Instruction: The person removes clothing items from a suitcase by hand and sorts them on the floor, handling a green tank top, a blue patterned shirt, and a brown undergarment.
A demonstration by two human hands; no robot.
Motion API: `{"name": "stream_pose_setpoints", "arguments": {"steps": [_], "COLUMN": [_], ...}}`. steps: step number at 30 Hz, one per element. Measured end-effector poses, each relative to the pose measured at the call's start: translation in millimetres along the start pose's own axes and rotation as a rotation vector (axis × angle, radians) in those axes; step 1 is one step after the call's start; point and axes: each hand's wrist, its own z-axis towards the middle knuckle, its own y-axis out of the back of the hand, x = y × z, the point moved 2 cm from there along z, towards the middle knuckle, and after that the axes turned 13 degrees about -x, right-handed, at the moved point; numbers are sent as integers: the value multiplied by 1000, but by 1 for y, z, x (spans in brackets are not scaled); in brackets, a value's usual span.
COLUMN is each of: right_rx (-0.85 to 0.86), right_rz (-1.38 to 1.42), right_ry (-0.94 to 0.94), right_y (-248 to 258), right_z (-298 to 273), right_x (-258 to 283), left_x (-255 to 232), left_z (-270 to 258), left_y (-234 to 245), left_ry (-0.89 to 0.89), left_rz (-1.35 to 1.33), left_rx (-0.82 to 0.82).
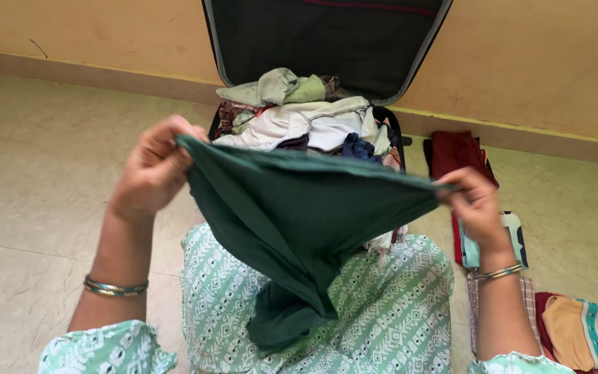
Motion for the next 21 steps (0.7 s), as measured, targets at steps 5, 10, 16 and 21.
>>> {"name": "stream_pose_setpoints", "arguments": {"steps": [5,10,16,21], "right_rx": [-216,76,28,-78], "right_rz": [759,-333,-1707,-2009], "right_ry": [112,331,746,447], "right_y": [11,15,-14,-13], "right_z": [27,60,100,155], "right_x": [71,155,203,198], "left_x": [-28,-68,-92,-71], "left_z": [36,70,115,118], "left_y": [10,-11,-8,17], "left_ry": [1,-533,-1011,-872], "left_rz": [544,1919,2133,2233], "left_rx": [16,334,16,-76]}}
